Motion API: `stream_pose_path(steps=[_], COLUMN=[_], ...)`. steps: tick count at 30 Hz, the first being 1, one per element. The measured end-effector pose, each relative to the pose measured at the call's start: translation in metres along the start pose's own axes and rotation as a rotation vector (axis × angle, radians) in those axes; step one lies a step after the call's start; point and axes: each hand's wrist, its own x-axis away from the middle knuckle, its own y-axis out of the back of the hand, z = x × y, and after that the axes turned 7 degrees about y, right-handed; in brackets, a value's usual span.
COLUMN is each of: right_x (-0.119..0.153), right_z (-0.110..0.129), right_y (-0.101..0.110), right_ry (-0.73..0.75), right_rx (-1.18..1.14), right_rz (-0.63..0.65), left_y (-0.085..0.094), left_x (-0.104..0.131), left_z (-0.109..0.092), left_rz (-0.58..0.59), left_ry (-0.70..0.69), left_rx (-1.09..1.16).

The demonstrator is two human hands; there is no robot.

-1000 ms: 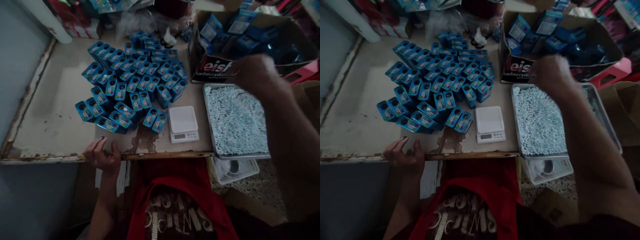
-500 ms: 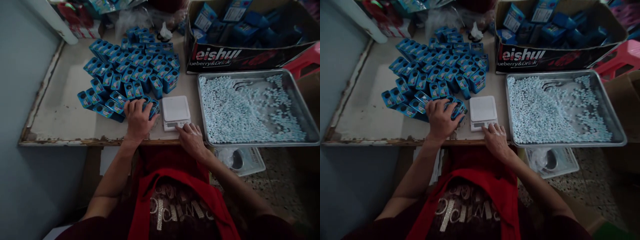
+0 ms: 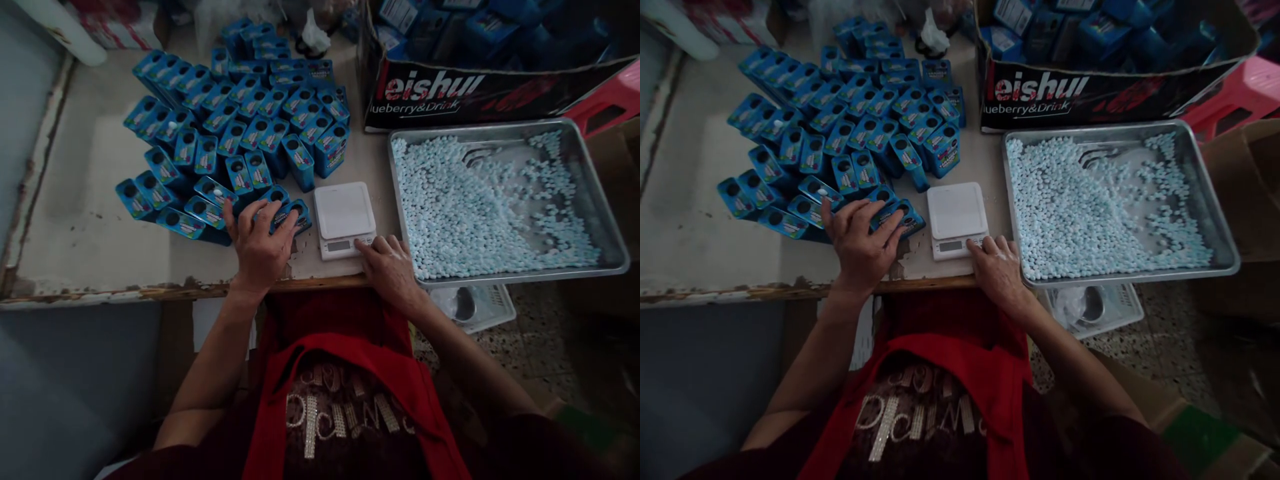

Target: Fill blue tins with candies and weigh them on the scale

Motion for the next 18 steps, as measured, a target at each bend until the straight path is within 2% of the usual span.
stream_pose_path(steps=[5,7,9,12,15,16,18], right_x=[-0.005,-0.006,-0.005,0.002,0.013,0.016,0.021], right_z=[0.005,0.002,-0.009,-0.043,-0.092,-0.109,-0.142], right_y=[0.007,0.006,0.006,0.007,0.008,0.007,0.003], right_ry=[-0.004,0.026,0.051,-0.022,-0.186,-0.237,-0.308], right_rx=[-0.018,-0.073,-0.209,-0.399,-0.339,-0.299,-0.231], right_rz=[0.098,0.079,0.001,-0.276,-0.554,-0.585,-0.561], left_y=[-0.005,-0.006,-0.007,-0.01,-0.009,-0.007,0.001], left_x=[0.008,0.013,0.017,0.018,0.016,0.014,0.01], left_z=[0.0,0.0,0.0,0.002,0.002,0.001,-0.003], left_rz=[-0.027,-0.044,-0.059,-0.071,-0.099,-0.107,-0.106], left_ry=[-0.019,-0.029,-0.029,-0.072,-0.138,-0.15,-0.155], left_rx=[0.02,0.023,0.049,0.068,0.012,-0.005,-0.015])
